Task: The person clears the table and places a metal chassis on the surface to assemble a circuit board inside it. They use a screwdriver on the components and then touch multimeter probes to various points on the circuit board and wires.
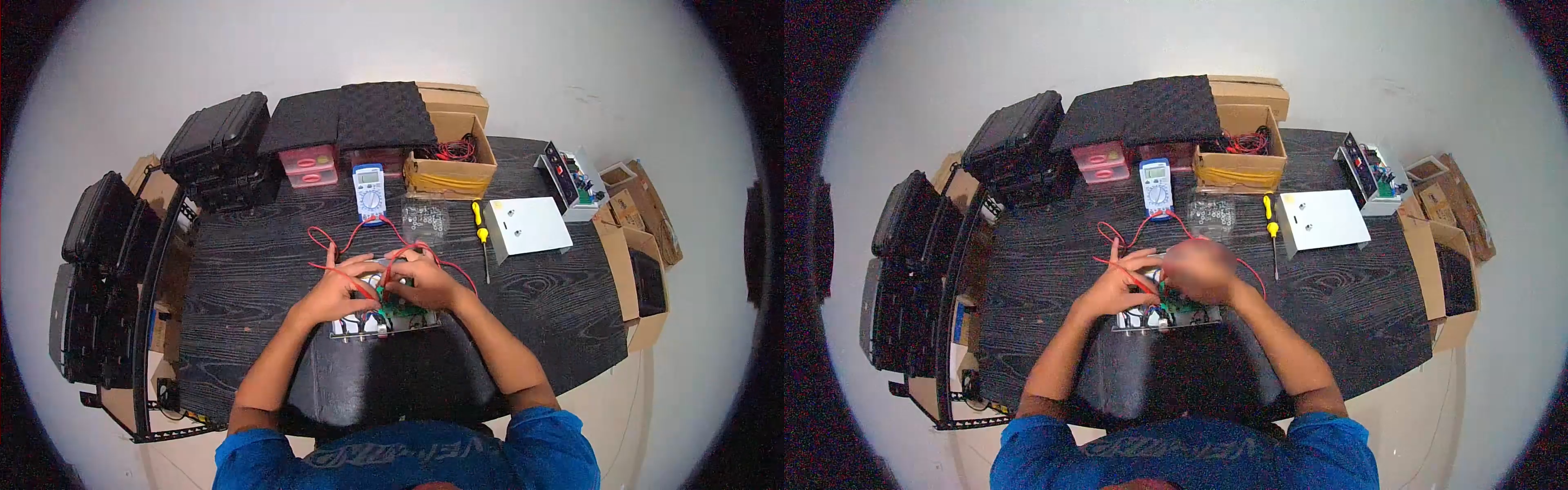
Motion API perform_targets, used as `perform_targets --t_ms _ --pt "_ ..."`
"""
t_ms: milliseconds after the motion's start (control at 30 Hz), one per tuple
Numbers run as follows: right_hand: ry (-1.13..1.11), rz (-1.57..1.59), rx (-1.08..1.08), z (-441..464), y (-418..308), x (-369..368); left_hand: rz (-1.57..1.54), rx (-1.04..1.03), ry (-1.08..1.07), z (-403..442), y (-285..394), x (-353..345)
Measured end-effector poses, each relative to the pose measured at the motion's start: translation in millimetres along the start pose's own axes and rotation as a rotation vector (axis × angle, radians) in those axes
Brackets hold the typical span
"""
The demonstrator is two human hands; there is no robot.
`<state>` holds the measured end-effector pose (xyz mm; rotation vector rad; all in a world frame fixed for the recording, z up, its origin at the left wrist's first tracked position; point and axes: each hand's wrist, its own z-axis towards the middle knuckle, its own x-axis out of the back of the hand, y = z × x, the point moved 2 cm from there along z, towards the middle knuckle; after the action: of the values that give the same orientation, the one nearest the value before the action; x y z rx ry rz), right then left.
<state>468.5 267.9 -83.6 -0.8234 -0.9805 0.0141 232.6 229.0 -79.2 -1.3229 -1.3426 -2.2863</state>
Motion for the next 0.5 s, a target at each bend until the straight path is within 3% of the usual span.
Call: perform_targets --t_ms 500 --pt "-0.016 0.058 -0.031 -2.3 -0.5 6.5 0.068 0.006 0.038 2.6 3.0 -9.0"
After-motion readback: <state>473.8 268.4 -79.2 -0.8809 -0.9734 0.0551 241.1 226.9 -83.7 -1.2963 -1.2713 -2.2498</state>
